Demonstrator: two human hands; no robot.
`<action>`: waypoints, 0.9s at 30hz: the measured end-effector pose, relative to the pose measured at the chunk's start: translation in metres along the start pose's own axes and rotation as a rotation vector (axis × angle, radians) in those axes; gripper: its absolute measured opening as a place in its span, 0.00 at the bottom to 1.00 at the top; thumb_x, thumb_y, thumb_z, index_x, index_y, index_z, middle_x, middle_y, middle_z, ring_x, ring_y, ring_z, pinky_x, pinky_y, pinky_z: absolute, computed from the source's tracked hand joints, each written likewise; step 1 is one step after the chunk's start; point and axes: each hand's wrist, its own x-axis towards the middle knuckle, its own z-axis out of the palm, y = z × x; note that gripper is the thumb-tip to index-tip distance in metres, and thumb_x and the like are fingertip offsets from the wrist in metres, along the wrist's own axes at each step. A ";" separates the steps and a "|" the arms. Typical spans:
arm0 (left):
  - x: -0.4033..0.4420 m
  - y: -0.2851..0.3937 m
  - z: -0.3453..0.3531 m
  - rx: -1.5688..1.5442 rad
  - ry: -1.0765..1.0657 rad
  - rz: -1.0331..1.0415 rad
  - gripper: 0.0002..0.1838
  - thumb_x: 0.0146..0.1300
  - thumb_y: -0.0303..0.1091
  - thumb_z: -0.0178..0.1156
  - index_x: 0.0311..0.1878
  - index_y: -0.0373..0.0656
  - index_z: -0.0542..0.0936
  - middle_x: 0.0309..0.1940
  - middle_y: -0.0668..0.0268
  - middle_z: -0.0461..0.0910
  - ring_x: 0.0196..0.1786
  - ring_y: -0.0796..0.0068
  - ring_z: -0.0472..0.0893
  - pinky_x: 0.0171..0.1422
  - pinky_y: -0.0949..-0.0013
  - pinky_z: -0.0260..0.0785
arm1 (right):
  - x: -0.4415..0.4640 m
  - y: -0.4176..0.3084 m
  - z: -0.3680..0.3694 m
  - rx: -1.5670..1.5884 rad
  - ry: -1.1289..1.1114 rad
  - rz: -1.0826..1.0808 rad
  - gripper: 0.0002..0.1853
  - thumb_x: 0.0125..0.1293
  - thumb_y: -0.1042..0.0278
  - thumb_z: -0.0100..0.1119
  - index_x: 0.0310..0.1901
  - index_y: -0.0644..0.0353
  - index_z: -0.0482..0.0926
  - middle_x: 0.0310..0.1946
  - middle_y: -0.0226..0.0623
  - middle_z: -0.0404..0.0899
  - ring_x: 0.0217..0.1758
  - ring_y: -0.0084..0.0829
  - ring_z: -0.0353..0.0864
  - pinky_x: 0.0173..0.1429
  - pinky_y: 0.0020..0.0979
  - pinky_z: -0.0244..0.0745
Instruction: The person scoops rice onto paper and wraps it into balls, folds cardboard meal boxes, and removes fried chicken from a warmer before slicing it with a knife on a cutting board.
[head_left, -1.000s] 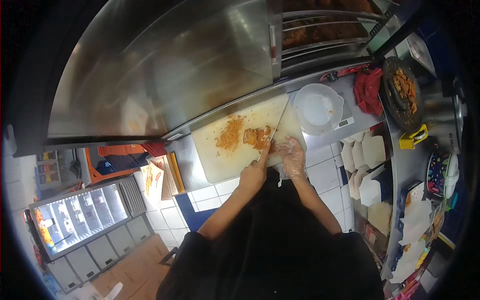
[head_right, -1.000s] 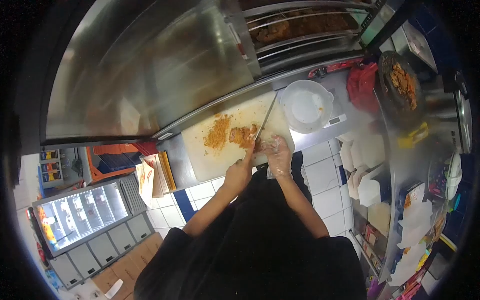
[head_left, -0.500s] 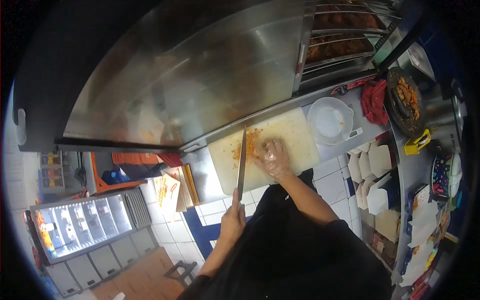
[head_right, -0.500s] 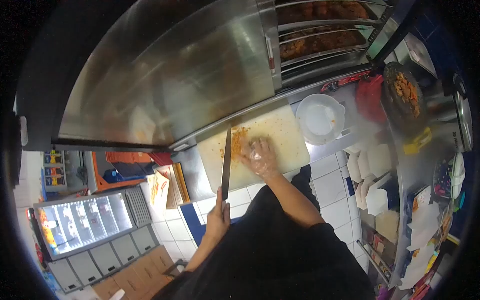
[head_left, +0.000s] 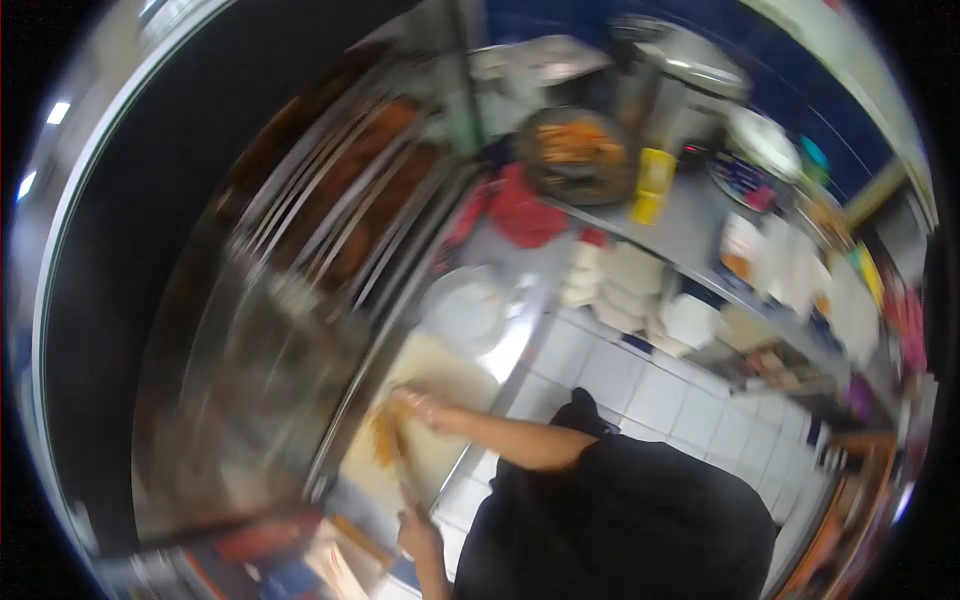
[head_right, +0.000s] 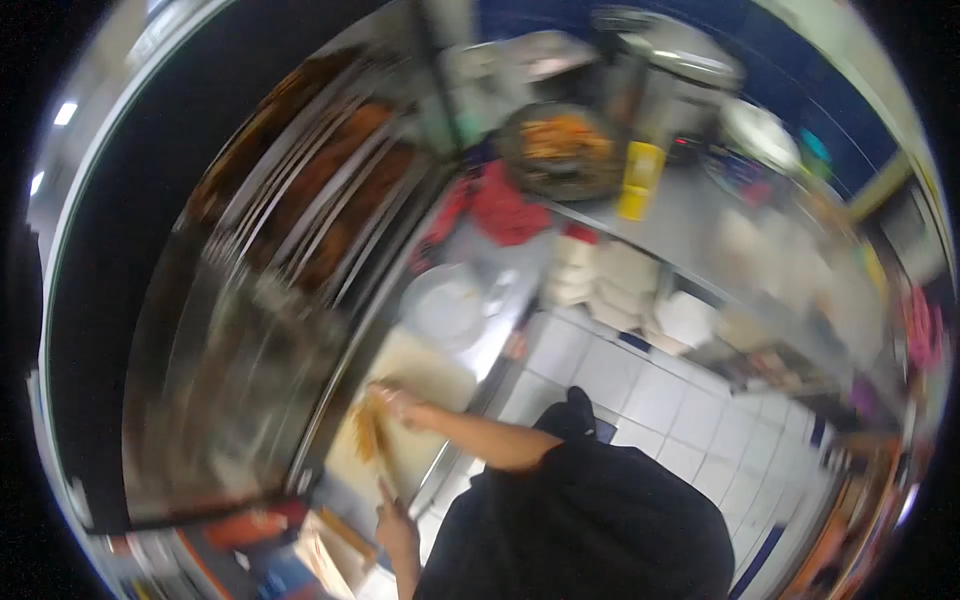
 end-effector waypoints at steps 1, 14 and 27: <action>0.009 -0.015 0.016 0.132 0.016 0.054 0.37 0.74 0.35 0.54 0.84 0.61 0.55 0.40 0.49 0.80 0.36 0.46 0.83 0.39 0.46 0.74 | -0.013 -0.021 0.000 0.282 0.046 0.157 0.35 0.64 0.28 0.60 0.62 0.47 0.81 0.64 0.28 0.77 0.68 0.33 0.68 0.69 0.41 0.65; 0.063 0.230 -0.016 -0.004 0.357 0.482 0.32 0.70 0.27 0.57 0.77 0.38 0.66 0.59 0.44 0.77 0.60 0.45 0.74 0.68 0.43 0.62 | -0.495 -0.187 -0.506 0.513 1.023 -1.297 0.20 0.71 0.49 0.59 0.55 0.55 0.80 0.44 0.29 0.82 0.47 0.25 0.84 0.46 0.34 0.82; 0.006 0.426 -0.016 -0.359 -0.174 0.746 0.25 0.75 0.28 0.54 0.73 0.35 0.70 0.41 0.50 0.86 0.49 0.50 0.84 0.70 0.52 0.66 | -0.564 -0.142 -0.720 -0.893 1.398 -0.262 0.29 0.75 0.41 0.53 0.54 0.63 0.86 0.45 0.52 0.88 0.50 0.51 0.85 0.59 0.43 0.76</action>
